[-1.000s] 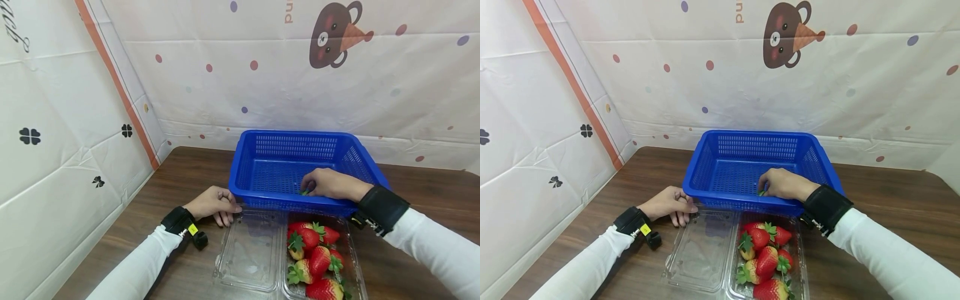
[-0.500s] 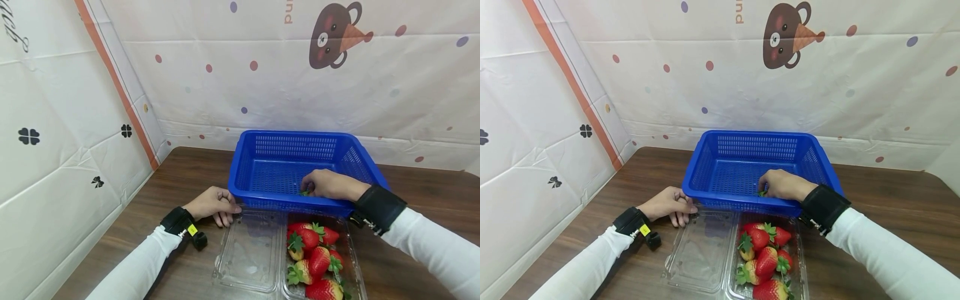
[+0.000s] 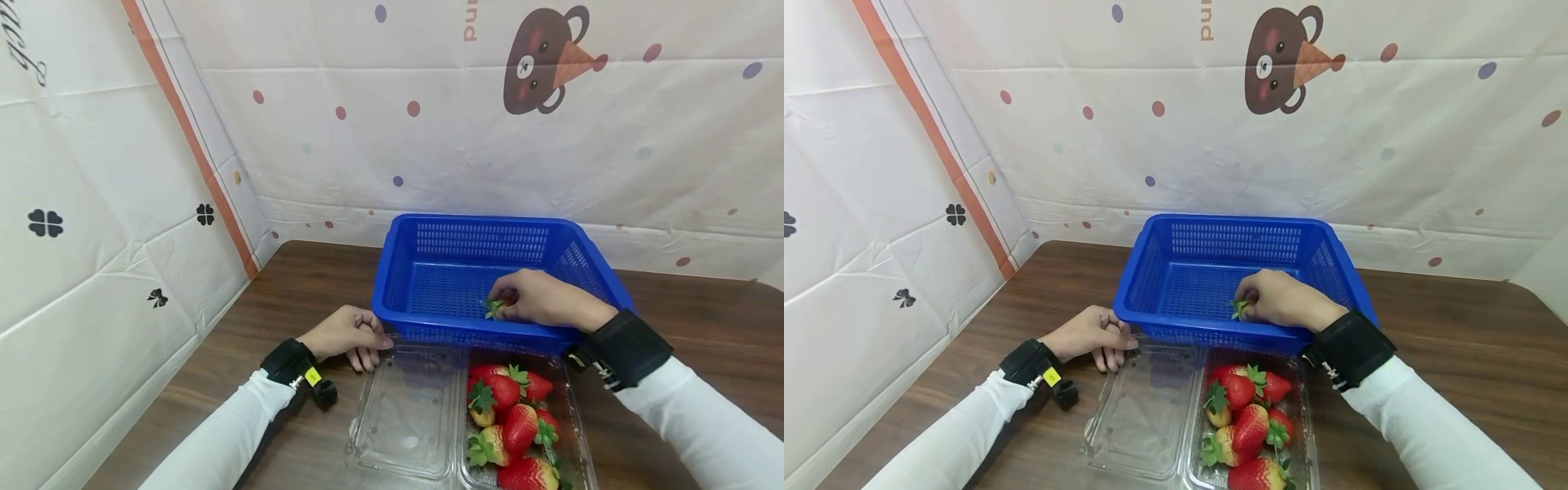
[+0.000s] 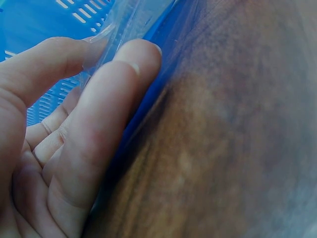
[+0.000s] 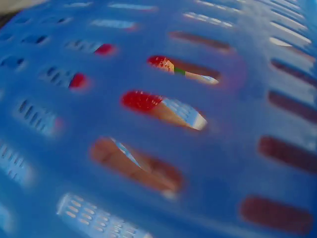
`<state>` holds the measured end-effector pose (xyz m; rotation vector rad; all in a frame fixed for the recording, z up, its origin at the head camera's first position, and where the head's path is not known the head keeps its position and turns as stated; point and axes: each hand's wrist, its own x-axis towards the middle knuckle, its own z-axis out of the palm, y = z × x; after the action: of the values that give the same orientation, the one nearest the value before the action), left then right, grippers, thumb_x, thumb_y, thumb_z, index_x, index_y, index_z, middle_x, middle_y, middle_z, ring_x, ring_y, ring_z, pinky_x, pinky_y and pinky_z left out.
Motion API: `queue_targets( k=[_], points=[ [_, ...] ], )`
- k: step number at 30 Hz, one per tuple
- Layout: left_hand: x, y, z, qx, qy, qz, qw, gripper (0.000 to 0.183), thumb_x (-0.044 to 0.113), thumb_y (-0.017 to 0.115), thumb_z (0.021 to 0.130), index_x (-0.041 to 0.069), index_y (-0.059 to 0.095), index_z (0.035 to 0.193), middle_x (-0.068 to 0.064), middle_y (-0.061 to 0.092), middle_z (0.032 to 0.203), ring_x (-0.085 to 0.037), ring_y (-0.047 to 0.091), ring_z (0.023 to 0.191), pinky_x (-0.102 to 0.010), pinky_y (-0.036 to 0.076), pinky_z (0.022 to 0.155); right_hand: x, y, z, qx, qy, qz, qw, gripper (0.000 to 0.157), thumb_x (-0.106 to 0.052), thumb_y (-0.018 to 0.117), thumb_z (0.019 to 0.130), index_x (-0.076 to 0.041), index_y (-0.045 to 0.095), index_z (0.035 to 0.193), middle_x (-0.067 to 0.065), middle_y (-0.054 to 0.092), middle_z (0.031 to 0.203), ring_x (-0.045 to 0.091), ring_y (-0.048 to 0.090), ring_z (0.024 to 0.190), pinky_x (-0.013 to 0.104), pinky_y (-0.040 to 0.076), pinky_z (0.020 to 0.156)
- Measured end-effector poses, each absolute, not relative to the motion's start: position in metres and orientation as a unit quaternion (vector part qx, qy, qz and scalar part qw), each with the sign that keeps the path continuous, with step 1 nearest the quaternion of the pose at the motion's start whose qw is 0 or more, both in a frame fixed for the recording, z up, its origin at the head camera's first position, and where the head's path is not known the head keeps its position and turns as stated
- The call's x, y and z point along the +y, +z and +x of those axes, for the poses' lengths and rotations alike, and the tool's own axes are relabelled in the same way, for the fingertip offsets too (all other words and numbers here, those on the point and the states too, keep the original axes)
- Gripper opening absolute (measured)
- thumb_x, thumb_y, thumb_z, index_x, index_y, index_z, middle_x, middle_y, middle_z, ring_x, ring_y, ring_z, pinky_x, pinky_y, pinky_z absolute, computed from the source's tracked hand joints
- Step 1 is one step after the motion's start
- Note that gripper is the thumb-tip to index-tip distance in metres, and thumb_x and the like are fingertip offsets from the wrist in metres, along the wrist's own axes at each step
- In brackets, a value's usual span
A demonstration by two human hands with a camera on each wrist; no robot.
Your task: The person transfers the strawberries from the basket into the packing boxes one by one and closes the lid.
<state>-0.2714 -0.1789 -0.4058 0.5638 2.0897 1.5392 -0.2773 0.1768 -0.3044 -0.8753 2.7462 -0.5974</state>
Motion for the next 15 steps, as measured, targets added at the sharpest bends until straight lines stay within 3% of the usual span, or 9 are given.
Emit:
queue_targets(
  k=[15],
  points=[
    [-0.1779,-0.4061,-0.2709,0.761,0.566,0.206,0.242,0.027,0.023,0.075,0.084,0.0,0.061,0.091,-0.012,0.07,0.067,-0.026,0.067,0.058,-0.029,0.059,0.046,0.1792,-0.3071,-0.2681,0.93,-0.236,-0.275,0.051,0.02,-0.015,0.069,0.089,-0.01,0.069,0.109,0.002,0.069,0.092,0.013,0.059,0.077,0.038,0.055,0.07]
  ],
)
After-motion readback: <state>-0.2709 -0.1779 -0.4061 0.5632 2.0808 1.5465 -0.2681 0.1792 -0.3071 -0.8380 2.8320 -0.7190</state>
